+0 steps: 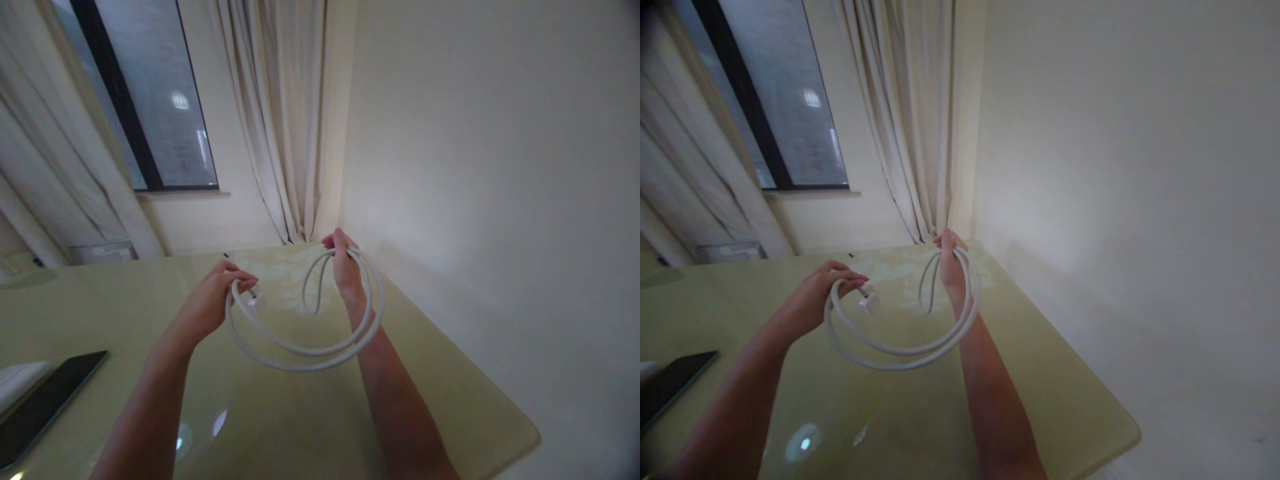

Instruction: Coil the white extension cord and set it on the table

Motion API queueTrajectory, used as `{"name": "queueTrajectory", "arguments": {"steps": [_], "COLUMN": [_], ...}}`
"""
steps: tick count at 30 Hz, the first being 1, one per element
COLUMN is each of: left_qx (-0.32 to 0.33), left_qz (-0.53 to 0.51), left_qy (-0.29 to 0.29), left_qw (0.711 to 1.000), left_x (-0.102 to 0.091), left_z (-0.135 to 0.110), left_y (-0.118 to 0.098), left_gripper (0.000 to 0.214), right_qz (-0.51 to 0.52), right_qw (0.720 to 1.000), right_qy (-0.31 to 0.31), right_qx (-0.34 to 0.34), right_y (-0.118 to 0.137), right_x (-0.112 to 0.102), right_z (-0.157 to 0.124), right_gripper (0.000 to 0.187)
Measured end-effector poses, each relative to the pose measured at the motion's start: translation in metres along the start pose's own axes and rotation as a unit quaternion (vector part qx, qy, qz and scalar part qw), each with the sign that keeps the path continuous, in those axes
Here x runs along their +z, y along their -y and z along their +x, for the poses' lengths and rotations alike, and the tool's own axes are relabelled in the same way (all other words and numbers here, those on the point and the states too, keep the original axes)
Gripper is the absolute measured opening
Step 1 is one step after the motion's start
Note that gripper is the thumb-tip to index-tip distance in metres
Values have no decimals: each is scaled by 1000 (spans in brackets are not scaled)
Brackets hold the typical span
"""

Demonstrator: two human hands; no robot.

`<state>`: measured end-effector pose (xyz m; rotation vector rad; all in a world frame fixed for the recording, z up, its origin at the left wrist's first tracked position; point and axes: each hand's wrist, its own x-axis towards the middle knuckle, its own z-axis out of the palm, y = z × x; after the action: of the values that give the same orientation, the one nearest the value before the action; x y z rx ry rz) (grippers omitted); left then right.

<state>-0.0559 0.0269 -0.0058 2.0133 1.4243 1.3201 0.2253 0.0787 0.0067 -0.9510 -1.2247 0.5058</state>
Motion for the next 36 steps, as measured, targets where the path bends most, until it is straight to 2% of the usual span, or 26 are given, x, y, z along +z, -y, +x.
{"name": "queueTrajectory", "arguments": {"steps": [4,6,8,10,12,13,16,18,20,23,26,28,30,32,34,36], "left_qx": [17,0,-42,-109,-157,-164,-153,-153,-154,-159,-168,-193,-244,-294,-291,-239], "left_qz": [-39,-90,-168,-257,-291,-275,-146,-56,8,39,-62,-214,-349,-404,-409,-401], "left_qy": [132,160,161,137,100,79,-4,-48,-68,-107,-204,-255,-248,-213,-209,-227], "left_qw": [990,983,972,951,938,944,977,986,986,981,963,923,870,840,839,855], "left_x": [0,-2,-3,1,8,12,21,22,20,13,6,2,-2,-5,-7,-8], "left_z": [-2,-5,-9,-12,-12,-10,-3,2,5,6,4,4,5,6,6,6], "left_y": [-5,-8,-10,-10,-7,-5,6,15,23,28,26,22,19,15,7,-5], "left_gripper": [25,27,31,37,45,50,55,44,28,18,20,23,23,24,27,29], "right_qz": [-108,-91,-39,18,73,102,172,181,172,170,199,232,257,256,218,135], "right_qw": [994,992,986,971,958,949,920,908,900,888,872,858,851,855,866,882], "right_qy": [27,69,143,210,254,276,336,361,383,413,435,444,437,419,396,375], "right_qx": [19,45,80,108,113,109,102,109,118,106,100,115,137,169,213,251], "right_y": [-4,-7,-10,-11,-9,-7,5,13,19,24,24,22,14,2,-12,-26], "right_x": [-3,-2,1,3,2,1,-4,-7,-10,-13,-14,-16,-19,-20,-19,-15], "right_z": [-2,-2,-2,-2,-2,-3,-7,-10,-12,-12,-12,-11,-8,-6,-3,0], "right_gripper": [69,67,61,50,38,36,49,53,53,51,52,54,54,54,52,48]}}
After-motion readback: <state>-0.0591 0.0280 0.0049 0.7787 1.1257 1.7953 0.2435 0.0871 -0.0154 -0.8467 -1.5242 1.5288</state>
